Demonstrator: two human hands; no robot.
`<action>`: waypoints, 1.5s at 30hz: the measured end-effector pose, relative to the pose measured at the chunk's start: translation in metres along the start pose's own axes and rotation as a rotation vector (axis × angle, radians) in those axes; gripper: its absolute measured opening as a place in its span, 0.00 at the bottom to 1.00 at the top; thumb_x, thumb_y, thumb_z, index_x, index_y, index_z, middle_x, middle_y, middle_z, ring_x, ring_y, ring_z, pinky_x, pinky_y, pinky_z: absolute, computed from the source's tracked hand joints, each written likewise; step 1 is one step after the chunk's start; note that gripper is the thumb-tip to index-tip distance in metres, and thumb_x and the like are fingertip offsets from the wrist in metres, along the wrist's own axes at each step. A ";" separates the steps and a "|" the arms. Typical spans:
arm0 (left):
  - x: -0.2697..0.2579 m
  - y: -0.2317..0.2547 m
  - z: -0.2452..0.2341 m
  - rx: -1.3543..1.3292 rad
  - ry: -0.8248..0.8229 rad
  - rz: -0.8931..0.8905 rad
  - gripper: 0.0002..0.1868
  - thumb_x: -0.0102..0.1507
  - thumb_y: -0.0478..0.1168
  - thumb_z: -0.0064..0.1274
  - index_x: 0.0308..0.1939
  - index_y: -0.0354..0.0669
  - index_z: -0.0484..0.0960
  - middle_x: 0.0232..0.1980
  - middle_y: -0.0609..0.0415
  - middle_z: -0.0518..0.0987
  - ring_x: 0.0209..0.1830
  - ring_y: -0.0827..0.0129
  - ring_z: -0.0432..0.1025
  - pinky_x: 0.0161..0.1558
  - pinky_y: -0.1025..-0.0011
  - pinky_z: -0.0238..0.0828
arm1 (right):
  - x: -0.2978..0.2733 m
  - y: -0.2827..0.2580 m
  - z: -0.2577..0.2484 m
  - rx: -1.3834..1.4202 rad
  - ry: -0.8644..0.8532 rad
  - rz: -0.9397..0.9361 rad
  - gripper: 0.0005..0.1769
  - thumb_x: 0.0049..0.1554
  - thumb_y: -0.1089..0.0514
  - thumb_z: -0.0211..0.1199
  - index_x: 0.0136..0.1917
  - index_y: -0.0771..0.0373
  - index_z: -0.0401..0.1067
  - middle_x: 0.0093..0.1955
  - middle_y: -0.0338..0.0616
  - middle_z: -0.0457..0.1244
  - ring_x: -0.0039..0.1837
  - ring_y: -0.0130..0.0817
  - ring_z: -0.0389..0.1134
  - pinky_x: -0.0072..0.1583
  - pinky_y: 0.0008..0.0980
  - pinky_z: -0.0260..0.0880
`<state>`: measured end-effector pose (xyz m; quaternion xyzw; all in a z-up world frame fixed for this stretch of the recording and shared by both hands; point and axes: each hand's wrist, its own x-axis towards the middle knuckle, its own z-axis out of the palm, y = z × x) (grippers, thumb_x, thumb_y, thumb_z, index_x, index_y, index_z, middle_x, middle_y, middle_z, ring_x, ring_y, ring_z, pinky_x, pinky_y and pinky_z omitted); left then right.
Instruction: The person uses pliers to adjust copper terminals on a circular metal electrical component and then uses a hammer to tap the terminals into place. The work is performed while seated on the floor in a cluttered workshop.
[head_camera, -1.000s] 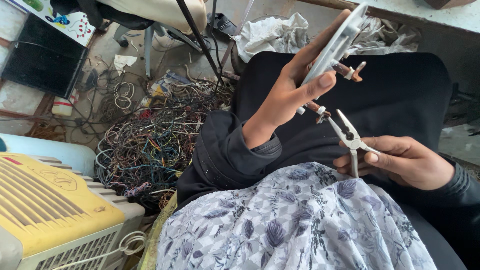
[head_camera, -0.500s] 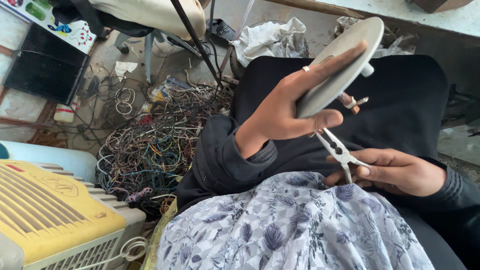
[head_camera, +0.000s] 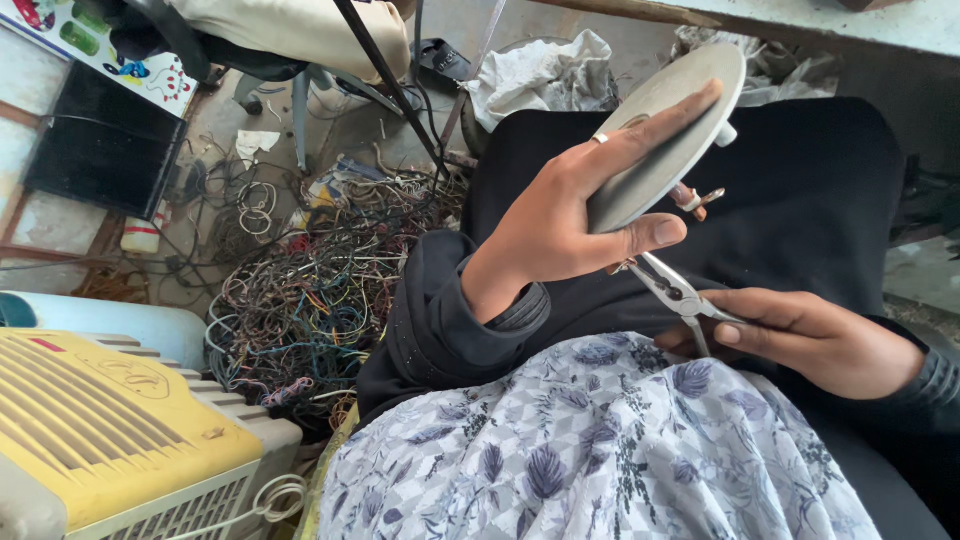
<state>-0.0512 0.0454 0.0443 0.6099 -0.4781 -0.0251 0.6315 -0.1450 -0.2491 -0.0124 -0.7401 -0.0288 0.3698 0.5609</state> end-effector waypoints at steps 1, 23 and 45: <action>0.001 0.000 0.001 -0.016 -0.002 0.000 0.37 0.72 0.47 0.64 0.80 0.55 0.60 0.74 0.53 0.71 0.56 0.75 0.83 0.63 0.74 0.81 | 0.001 -0.001 0.001 0.038 -0.057 -0.069 0.30 0.63 0.56 0.52 0.77 0.64 0.62 0.62 0.51 0.69 0.66 0.40 0.72 0.65 0.37 0.70; -0.008 -0.046 0.012 -0.605 0.334 0.023 0.42 0.72 0.57 0.56 0.80 0.37 0.56 0.47 0.50 0.76 0.36 0.77 0.64 0.46 0.75 0.65 | -0.008 0.023 -0.007 0.021 -0.117 -0.307 0.30 0.68 0.58 0.49 0.80 0.72 0.61 0.67 0.55 0.69 0.71 0.45 0.67 0.69 0.42 0.62; 0.000 -0.039 0.021 -0.557 0.045 -0.006 0.36 0.71 0.54 0.57 0.78 0.44 0.62 0.81 0.52 0.59 0.63 0.70 0.73 0.68 0.61 0.76 | -0.009 0.022 0.001 -0.095 -0.102 -0.276 0.30 0.67 0.57 0.51 0.80 0.66 0.61 0.64 0.49 0.70 0.68 0.40 0.70 0.64 0.39 0.68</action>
